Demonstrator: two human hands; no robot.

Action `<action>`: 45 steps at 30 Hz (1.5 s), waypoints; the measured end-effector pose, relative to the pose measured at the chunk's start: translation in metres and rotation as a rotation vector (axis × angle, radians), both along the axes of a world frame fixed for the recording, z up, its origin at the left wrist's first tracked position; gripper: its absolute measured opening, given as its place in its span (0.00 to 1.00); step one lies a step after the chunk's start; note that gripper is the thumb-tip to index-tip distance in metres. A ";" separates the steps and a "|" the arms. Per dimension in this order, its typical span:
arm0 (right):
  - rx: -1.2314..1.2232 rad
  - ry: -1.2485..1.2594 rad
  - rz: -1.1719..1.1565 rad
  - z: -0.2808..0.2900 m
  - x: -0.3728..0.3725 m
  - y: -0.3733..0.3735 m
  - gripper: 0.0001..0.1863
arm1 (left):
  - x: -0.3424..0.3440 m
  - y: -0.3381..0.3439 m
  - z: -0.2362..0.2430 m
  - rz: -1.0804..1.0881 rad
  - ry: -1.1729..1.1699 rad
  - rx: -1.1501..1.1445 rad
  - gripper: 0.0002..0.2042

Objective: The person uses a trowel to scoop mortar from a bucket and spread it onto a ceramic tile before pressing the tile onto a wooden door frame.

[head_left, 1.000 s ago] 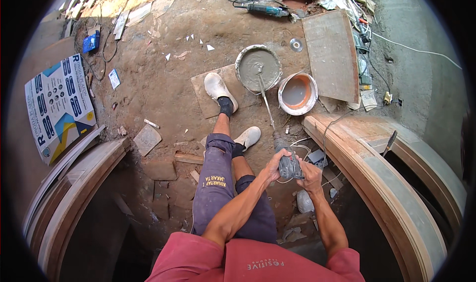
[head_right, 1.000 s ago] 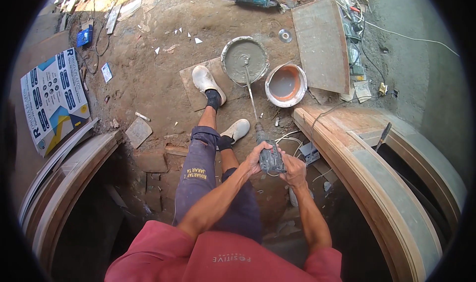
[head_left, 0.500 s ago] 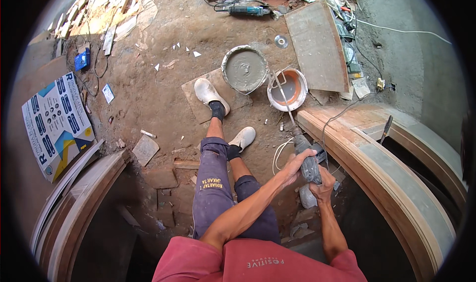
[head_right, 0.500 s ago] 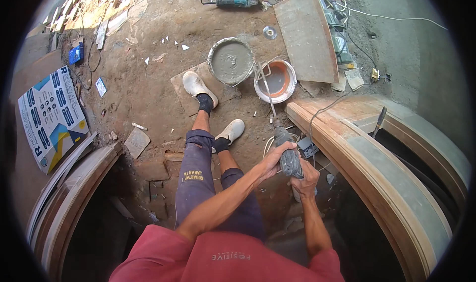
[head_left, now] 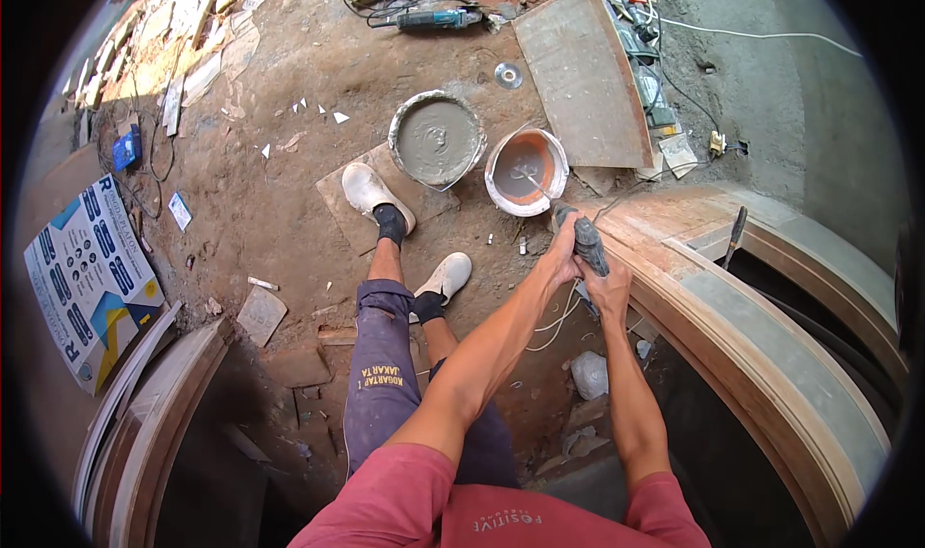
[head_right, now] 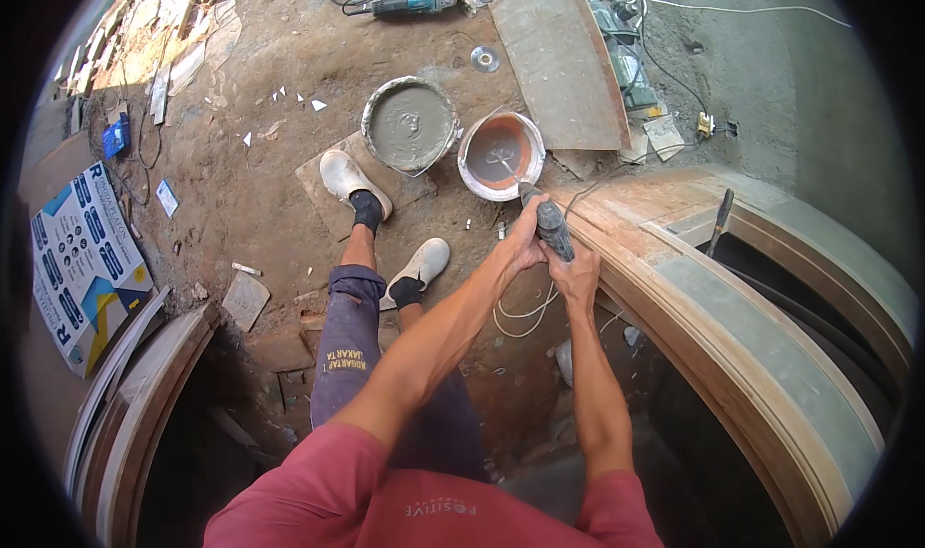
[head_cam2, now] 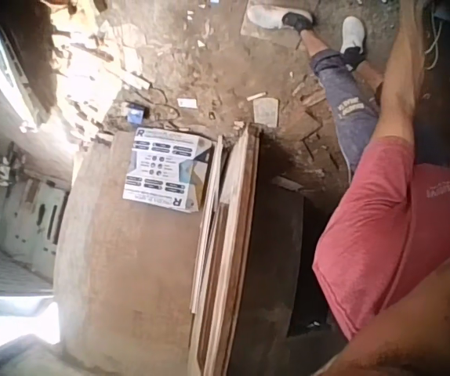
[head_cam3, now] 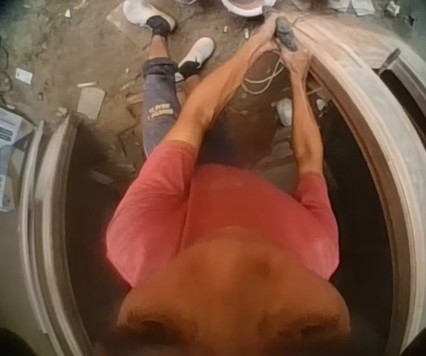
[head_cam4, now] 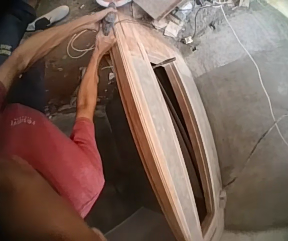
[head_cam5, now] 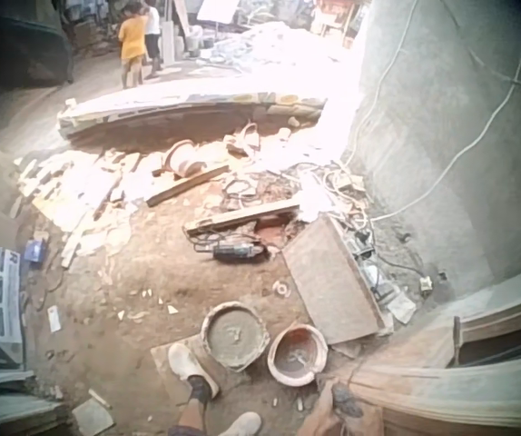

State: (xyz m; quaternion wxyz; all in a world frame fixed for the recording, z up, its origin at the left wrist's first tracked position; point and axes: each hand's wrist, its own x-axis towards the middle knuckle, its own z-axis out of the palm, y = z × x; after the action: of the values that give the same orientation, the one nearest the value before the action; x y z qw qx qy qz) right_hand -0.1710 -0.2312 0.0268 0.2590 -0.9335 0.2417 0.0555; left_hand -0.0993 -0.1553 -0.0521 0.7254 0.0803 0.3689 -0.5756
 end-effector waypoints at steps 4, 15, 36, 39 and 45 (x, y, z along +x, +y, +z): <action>0.103 0.181 -0.076 -0.014 0.007 0.009 0.14 | 0.000 0.009 -0.039 -0.015 -0.029 0.000 0.23; 0.138 0.162 -0.171 -0.006 0.002 0.005 0.17 | -0.001 -0.004 -0.038 -0.150 -0.039 -0.004 0.24; -0.002 0.222 0.053 0.033 0.074 -0.045 0.23 | -0.054 0.194 0.009 -0.540 -0.328 0.276 0.47; -0.015 0.333 0.213 0.038 0.099 -0.071 0.22 | -0.073 0.255 -0.002 -0.722 -0.403 0.511 0.42; -0.111 0.380 0.696 0.029 0.155 -0.076 0.24 | -0.097 0.289 -0.036 -0.673 -0.584 0.691 0.38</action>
State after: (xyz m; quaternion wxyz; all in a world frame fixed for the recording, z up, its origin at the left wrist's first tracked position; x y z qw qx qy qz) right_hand -0.0162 -0.3070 0.0562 0.1247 -0.9453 -0.0425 0.2984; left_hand -0.1967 0.1337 -0.0884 0.5054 0.5825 0.2739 -0.5747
